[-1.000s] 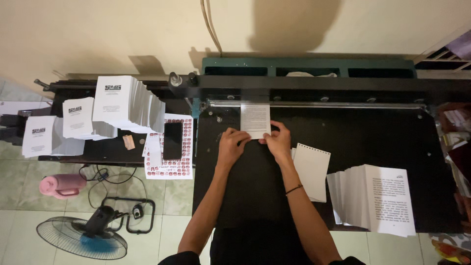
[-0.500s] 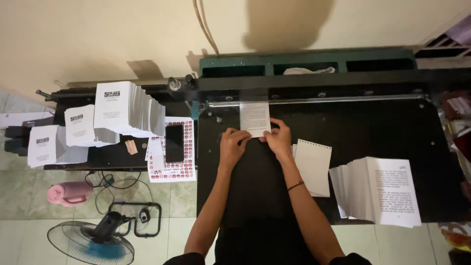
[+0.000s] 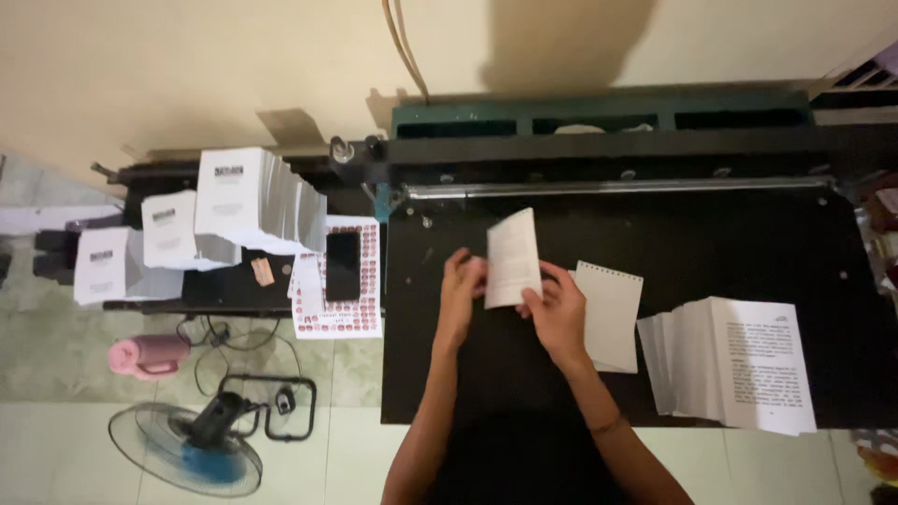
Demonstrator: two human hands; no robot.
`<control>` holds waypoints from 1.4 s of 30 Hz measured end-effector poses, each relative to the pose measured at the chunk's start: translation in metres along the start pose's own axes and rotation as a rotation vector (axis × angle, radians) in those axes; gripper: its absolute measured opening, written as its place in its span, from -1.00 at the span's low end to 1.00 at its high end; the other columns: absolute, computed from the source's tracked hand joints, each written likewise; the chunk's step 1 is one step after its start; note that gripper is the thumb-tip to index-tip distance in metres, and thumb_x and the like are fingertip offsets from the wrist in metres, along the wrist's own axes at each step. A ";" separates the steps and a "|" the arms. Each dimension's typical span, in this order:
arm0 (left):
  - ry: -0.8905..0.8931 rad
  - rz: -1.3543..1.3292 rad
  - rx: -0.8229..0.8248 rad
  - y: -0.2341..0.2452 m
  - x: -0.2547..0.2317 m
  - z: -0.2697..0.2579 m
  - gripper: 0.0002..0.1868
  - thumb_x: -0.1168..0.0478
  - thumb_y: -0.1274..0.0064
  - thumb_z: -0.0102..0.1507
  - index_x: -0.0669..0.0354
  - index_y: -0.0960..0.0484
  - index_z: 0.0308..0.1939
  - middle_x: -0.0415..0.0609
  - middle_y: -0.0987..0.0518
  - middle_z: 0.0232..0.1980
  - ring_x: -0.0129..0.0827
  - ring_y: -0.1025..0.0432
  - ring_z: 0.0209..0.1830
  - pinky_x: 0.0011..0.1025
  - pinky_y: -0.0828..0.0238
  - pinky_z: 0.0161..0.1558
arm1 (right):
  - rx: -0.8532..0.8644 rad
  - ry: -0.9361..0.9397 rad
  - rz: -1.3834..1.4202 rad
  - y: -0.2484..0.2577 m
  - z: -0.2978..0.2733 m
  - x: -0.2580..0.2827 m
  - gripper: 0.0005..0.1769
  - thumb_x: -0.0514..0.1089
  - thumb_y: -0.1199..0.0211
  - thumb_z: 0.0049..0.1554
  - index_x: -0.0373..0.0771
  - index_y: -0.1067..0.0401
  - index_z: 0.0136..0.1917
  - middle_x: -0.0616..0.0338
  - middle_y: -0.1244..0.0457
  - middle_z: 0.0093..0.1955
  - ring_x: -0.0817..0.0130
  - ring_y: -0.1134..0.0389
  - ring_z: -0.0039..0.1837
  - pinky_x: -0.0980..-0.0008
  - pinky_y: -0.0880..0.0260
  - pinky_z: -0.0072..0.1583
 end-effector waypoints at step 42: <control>0.156 0.363 0.565 -0.109 0.018 -0.120 -0.16 0.01 0.26 0.48 0.45 0.26 0.63 0.48 0.23 0.66 0.19 0.28 0.69 -0.01 0.27 0.60 | -0.351 0.528 -0.929 0.100 -0.063 0.052 -0.45 0.03 -0.21 0.22 -0.34 -0.28 0.35 -0.29 -0.11 0.42 -0.31 -0.14 0.42 -0.16 -0.07 0.39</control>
Point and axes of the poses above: each hand's wrist, its own z-axis towards the middle knuckle, its own y-axis out of the back of the hand, x = y × z, the point moved 6 cm from there along z, towards the middle knuckle
